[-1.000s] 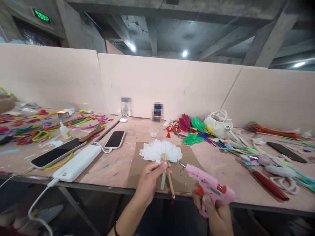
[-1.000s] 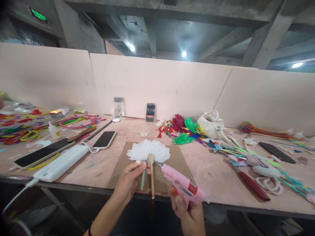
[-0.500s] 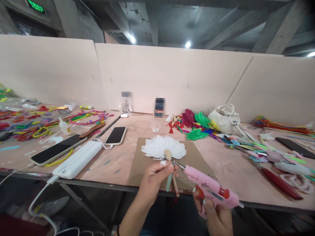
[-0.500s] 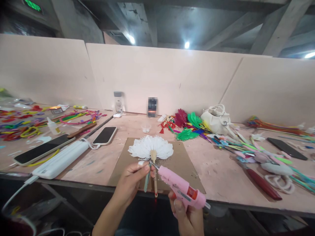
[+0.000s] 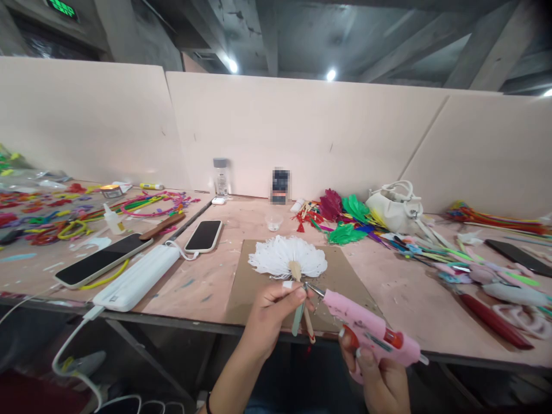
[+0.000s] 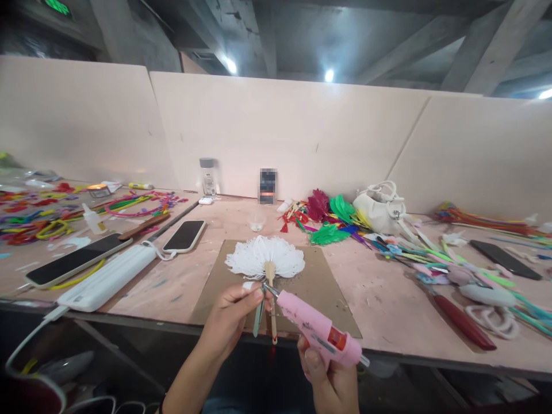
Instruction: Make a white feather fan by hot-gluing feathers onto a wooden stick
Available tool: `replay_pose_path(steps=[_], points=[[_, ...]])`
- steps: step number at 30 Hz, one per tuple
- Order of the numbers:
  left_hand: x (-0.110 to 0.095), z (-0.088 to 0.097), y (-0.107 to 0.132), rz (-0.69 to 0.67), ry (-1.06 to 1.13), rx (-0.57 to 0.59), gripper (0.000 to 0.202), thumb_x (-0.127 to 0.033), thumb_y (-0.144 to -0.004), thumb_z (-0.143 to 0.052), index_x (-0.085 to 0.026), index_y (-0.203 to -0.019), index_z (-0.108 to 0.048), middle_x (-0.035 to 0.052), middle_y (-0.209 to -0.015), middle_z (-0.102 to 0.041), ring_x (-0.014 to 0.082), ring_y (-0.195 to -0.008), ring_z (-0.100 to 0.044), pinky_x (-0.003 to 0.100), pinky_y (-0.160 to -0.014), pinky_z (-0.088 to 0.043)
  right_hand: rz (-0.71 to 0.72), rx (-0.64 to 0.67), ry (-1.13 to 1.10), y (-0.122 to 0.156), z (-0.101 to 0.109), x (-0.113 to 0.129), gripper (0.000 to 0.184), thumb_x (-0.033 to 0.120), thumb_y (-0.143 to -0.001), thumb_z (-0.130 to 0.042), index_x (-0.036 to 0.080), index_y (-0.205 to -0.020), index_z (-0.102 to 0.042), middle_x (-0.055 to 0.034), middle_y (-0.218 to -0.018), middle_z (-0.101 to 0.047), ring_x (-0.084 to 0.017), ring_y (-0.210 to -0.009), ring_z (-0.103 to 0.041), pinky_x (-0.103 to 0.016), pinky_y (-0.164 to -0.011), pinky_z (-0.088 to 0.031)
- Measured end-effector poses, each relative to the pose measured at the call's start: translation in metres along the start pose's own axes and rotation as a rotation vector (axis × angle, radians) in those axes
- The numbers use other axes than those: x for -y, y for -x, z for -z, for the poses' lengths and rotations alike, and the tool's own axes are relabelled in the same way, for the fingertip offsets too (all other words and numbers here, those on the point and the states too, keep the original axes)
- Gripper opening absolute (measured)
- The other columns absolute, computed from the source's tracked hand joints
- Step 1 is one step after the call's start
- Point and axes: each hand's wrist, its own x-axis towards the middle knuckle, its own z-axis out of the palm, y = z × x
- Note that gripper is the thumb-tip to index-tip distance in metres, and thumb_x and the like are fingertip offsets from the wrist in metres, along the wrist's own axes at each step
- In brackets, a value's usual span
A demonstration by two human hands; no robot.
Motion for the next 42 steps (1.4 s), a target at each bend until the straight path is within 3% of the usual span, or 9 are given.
replay_pose_path(steps=[13, 19, 29, 35, 39, 42], points=[[0.0, 0.0, 0.0, -0.002, 0.019, 0.001, 0.024, -0.043, -0.085, -0.077, -0.019, -0.082, -0.083, 0.0054, -0.079, -0.076, 0.0186, -0.08, -0.065, 0.027, -0.079, -0.049, 0.013, 0.009, 0.007, 0.0, 0.0, 0.002, 0.054, 0.075, -0.076, -0.073, 0.021, -0.073, -0.073, -0.004, -0.057, -0.057, -0.017, -0.049, -0.05, -0.028, -0.045, -0.043], [-0.001, -0.001, 0.001, 0.007, 0.025, -0.015, 0.026, -0.042, -0.085, -0.078, -0.017, -0.081, -0.083, 0.0057, -0.076, -0.075, 0.018, -0.078, -0.064, 0.027, -0.078, -0.048, 0.014, -0.013, -0.028, 0.002, -0.003, 0.005, 0.054, 0.072, -0.077, -0.075, 0.018, -0.074, -0.073, -0.0021, -0.057, -0.057, -0.013, -0.05, -0.05, -0.023, -0.047, -0.043], [-0.003, -0.002, 0.001, -0.01, -0.013, -0.058, 0.036, -0.045, -0.082, -0.078, -0.016, -0.062, -0.074, 0.0034, -0.067, -0.067, 0.0154, -0.071, -0.057, 0.025, -0.071, -0.042, 0.074, -0.005, 0.051, 0.0, -0.001, 0.004, 0.051, 0.069, -0.082, -0.071, 0.018, -0.079, -0.074, -0.0014, -0.058, -0.056, -0.013, -0.05, -0.049, -0.022, -0.046, -0.042], [-0.003, -0.003, 0.001, 0.0, -0.03, -0.065, 0.035, -0.046, -0.081, -0.08, -0.016, -0.062, -0.075, 0.0034, -0.065, -0.067, 0.0145, -0.069, -0.057, 0.024, -0.069, -0.042, 0.074, -0.003, 0.053, 0.0, 0.003, 0.007, 0.055, 0.073, -0.079, -0.072, 0.019, -0.08, -0.078, -0.0024, -0.057, -0.056, -0.014, -0.05, -0.049, -0.024, -0.047, -0.042], [-0.006, -0.005, -0.001, 0.03, 0.069, -0.132, 0.03, -0.043, -0.077, -0.083, -0.015, -0.066, -0.077, 0.0034, -0.064, -0.067, 0.0134, -0.068, -0.058, 0.022, -0.07, -0.044, 0.051, -0.012, 0.037, 0.0, 0.004, 0.01, 0.055, 0.074, -0.077, -0.073, 0.019, -0.078, -0.078, -0.0015, -0.057, -0.053, -0.013, -0.051, -0.046, -0.024, -0.047, -0.039], [-0.011, -0.001, -0.002, 0.057, 0.195, -0.195, 0.031, -0.044, -0.069, -0.088, -0.015, -0.07, -0.078, 0.0022, -0.063, -0.066, 0.0112, -0.063, -0.057, 0.021, -0.067, -0.046, 0.062, -0.026, 0.014, -0.006, 0.005, 0.012, 0.051, 0.069, -0.083, -0.07, 0.018, -0.082, -0.075, 0.0007, -0.057, -0.047, -0.013, -0.052, -0.043, -0.024, -0.048, -0.036]])
